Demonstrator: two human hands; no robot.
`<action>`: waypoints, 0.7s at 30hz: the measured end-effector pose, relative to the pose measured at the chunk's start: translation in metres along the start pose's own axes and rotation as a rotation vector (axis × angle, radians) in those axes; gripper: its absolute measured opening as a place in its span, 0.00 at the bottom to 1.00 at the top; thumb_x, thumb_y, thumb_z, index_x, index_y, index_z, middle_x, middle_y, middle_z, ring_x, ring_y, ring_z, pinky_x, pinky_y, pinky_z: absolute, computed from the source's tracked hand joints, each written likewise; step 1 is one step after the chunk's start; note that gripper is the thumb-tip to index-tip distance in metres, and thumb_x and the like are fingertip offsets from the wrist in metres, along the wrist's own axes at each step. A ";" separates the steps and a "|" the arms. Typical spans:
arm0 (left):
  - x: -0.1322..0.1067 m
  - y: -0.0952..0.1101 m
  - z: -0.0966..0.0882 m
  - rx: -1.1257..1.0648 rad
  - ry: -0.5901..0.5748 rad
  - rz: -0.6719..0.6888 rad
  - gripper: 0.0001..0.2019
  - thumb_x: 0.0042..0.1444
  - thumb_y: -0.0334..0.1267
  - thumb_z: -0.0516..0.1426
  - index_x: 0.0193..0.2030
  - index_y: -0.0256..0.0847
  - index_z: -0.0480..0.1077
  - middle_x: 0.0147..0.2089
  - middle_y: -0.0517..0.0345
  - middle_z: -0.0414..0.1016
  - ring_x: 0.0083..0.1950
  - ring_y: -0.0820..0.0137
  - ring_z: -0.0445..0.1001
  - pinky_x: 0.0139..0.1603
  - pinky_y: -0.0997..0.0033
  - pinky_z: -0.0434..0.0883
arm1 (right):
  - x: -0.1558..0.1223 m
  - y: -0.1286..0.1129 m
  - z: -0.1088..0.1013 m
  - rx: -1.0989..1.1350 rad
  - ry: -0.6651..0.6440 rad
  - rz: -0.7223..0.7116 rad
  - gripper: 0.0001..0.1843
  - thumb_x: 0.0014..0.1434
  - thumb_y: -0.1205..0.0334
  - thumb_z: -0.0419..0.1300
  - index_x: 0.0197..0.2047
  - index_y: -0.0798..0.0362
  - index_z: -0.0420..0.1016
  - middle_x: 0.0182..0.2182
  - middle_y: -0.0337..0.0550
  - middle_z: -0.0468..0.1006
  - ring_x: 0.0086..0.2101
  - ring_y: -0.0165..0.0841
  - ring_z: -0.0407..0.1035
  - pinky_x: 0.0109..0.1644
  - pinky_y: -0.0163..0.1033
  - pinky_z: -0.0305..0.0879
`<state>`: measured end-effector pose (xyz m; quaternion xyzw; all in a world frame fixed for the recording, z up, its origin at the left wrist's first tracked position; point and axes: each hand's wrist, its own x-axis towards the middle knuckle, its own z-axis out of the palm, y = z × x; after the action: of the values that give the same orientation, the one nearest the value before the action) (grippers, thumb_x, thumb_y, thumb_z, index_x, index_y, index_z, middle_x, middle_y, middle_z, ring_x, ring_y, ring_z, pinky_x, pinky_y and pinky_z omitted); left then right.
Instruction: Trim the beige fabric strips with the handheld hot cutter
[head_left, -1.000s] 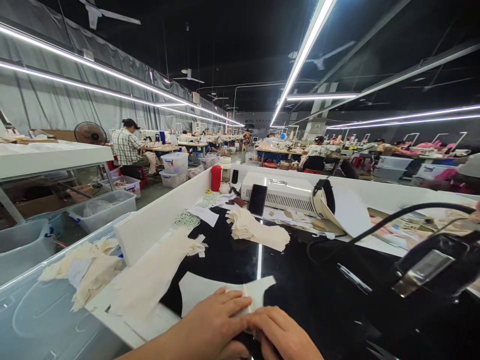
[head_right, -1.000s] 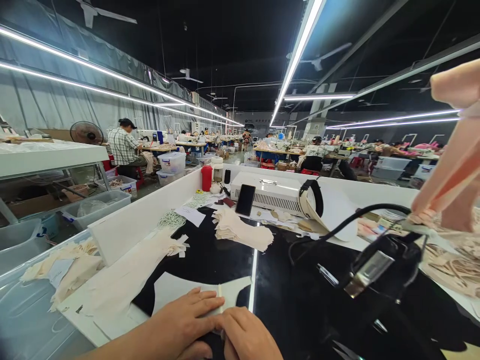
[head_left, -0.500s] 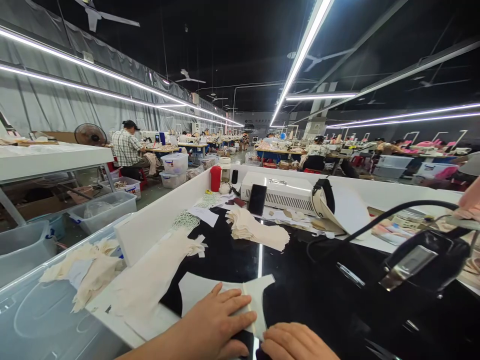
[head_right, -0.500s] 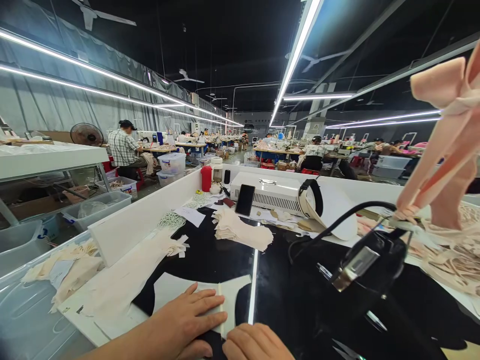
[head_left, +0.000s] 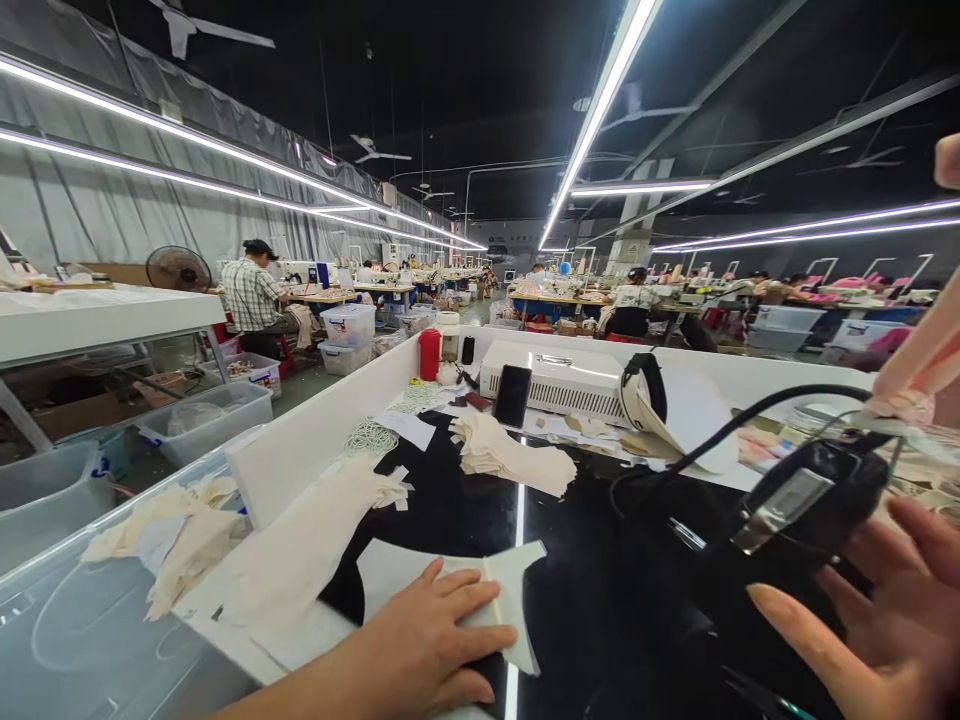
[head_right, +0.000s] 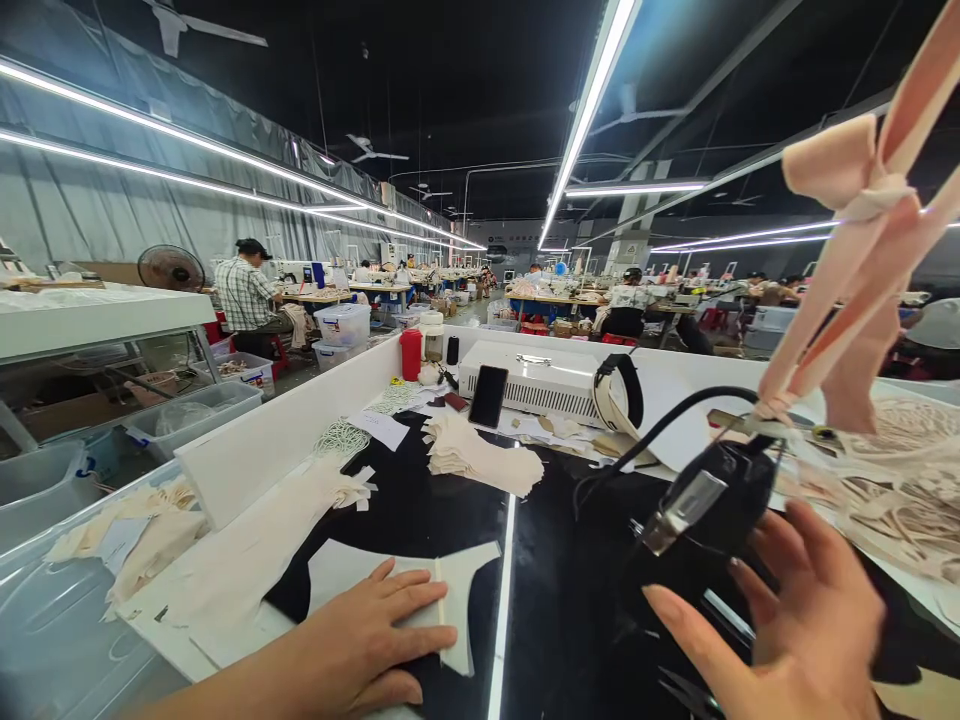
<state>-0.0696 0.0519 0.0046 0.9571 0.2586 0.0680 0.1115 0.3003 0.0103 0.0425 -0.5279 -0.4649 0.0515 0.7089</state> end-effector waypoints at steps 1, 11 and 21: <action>0.000 0.000 -0.001 0.003 0.001 0.002 0.25 0.74 0.54 0.57 0.73 0.53 0.67 0.76 0.42 0.64 0.75 0.43 0.65 0.72 0.29 0.63 | 0.002 -0.003 0.008 -0.007 -0.016 0.055 0.56 0.34 0.50 0.83 0.66 0.30 0.67 0.61 0.51 0.77 0.63 0.61 0.70 0.60 0.66 0.73; -0.001 -0.001 -0.004 0.011 -0.007 0.007 0.25 0.74 0.56 0.56 0.73 0.56 0.66 0.77 0.44 0.63 0.76 0.44 0.64 0.73 0.32 0.62 | -0.003 -0.032 0.041 0.003 -0.098 0.225 0.32 0.45 0.36 0.74 0.49 0.42 0.75 0.45 0.39 0.85 0.34 0.41 0.82 0.42 0.45 0.82; 0.006 0.002 0.002 0.070 0.039 0.042 0.25 0.72 0.53 0.59 0.72 0.54 0.67 0.76 0.41 0.63 0.76 0.43 0.64 0.72 0.33 0.63 | -0.039 -0.051 0.072 0.351 -0.192 0.066 0.17 0.60 0.54 0.73 0.45 0.41 0.69 0.32 0.36 0.79 0.24 0.36 0.75 0.30 0.44 0.77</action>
<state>-0.0632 0.0528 0.0039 0.9642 0.2426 0.0797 0.0714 0.2059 0.0165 0.0609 -0.4039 -0.4966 0.2050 0.7404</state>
